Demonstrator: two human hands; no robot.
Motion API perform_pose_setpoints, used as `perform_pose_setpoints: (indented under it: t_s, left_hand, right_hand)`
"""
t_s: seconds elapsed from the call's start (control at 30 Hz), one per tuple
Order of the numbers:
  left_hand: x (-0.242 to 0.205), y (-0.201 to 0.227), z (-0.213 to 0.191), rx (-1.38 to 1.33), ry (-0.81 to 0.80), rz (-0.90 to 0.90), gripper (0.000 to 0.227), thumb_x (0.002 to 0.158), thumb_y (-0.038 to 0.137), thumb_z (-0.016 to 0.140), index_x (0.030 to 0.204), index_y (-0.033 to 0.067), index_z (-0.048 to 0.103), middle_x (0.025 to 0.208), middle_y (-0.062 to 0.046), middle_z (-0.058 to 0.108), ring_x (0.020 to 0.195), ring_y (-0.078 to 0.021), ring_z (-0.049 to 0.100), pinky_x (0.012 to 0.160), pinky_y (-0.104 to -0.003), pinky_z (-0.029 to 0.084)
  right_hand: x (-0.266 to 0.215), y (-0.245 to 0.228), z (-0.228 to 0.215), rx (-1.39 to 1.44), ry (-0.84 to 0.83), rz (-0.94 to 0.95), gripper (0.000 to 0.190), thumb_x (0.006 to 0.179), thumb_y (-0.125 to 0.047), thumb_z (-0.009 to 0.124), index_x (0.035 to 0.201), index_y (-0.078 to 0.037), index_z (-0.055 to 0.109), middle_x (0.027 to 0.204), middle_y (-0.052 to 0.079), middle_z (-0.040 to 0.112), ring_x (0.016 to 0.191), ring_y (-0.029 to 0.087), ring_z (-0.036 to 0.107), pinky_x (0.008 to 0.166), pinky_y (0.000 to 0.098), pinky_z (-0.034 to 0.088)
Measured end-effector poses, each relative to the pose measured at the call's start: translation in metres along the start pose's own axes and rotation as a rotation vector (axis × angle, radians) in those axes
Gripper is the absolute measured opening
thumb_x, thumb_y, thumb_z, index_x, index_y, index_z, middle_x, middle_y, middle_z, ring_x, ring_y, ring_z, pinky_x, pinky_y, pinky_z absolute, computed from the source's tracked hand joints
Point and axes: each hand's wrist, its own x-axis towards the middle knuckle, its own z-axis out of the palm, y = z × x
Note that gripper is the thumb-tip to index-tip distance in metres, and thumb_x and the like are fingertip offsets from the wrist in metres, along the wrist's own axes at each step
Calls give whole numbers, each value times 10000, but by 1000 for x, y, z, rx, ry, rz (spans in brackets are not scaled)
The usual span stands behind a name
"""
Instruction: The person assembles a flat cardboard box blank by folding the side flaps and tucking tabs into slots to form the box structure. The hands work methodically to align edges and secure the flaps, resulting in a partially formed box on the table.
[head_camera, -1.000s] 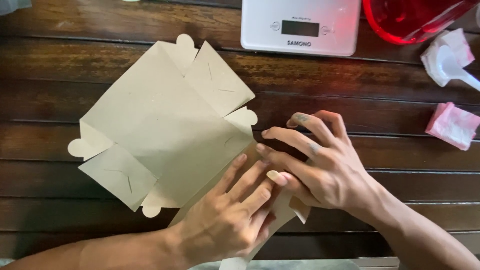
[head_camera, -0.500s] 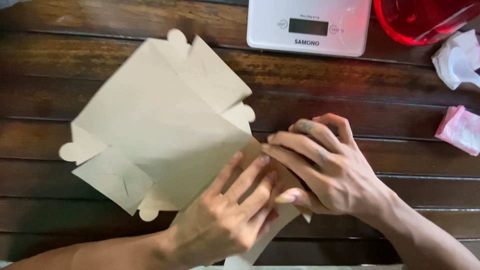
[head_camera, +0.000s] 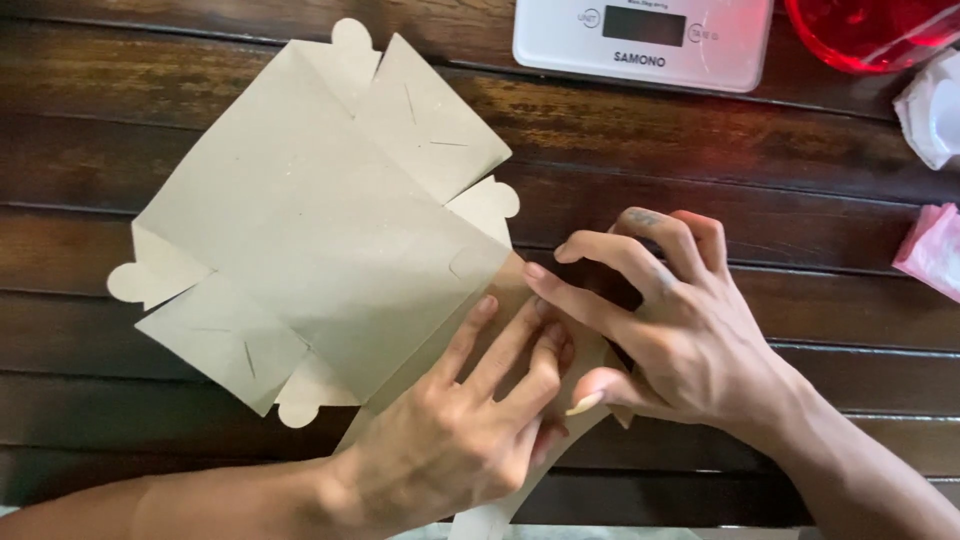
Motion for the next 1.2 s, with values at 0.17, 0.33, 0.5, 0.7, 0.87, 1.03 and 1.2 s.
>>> perform_pose_setpoints:
  t_s: [0.17, 0.33, 0.5, 0.7, 0.87, 1.03, 1.2]
  left_hand:
    - [-2, 0, 1, -36, 11, 1, 345, 1050, 187, 570, 1222, -72, 719, 1231, -180, 677, 1288, -382, 626, 1107, -572, 490]
    - [-4, -2, 2, -34, -2, 21, 348, 1062, 213, 576, 1152, -72, 755, 1234, -201, 678, 1261, -372, 637, 1111, -561, 489]
    - [-1, -3, -1, -7, -10, 36, 353, 1085, 252, 560, 1242, -10, 737, 1223, -185, 686, 1247, -359, 645, 1082, -553, 514]
    - [-1, -3, 1, -14, -7, 10, 431, 1110, 301, 529, 1191, -69, 735, 1222, -167, 710, 1269, -351, 646, 1101, -530, 497]
    - [0, -2, 0, 19, 3, -11, 475, 1123, 335, 504, 1203, -77, 725, 1183, -138, 722, 1240, -336, 663, 1090, -497, 514]
    - [-1, -4, 0, -36, -20, 15, 410, 1074, 241, 524, 1198, -93, 726, 1219, -167, 689, 1272, -351, 628, 1110, -534, 496]
    - [-3, -4, 0, -67, -31, 18, 403, 1061, 234, 542, 1199, -98, 724, 1232, -188, 696, 1283, -373, 620, 1110, -554, 491]
  right_hand:
    - [0, 3, -2, 37, 33, -50, 767, 970, -674, 214, 1360, -180, 652, 1376, 59, 604, 1190, 324, 558, 1026, 545, 357]
    - [6, 1, -6, 1, 111, -116, 713, 1017, -585, 258, 1169, -104, 761, 1275, 57, 663, 1110, 330, 586, 979, 524, 428]
    - [4, 1, -9, 5, 133, -138, 650, 1022, -554, 295, 1132, -76, 722, 1214, 55, 681, 1108, 330, 600, 982, 513, 470]
    - [1, 2, -11, -12, 172, -217, 616, 1010, -561, 436, 1064, -34, 750, 1178, 48, 695, 1090, 339, 640, 923, 541, 509]
    - [-1, 3, -13, -8, 179, -239, 617, 991, -596, 524, 1008, -29, 767, 1163, 46, 696, 1076, 327, 652, 915, 540, 516]
    - [-1, 4, -16, -13, 188, -256, 610, 997, -580, 505, 1010, -30, 770, 1095, 24, 724, 1027, 318, 679, 872, 507, 504]
    - [-3, 4, -15, -15, 207, -264, 605, 975, -621, 561, 941, -53, 766, 1074, 21, 735, 1005, 309, 680, 830, 496, 513]
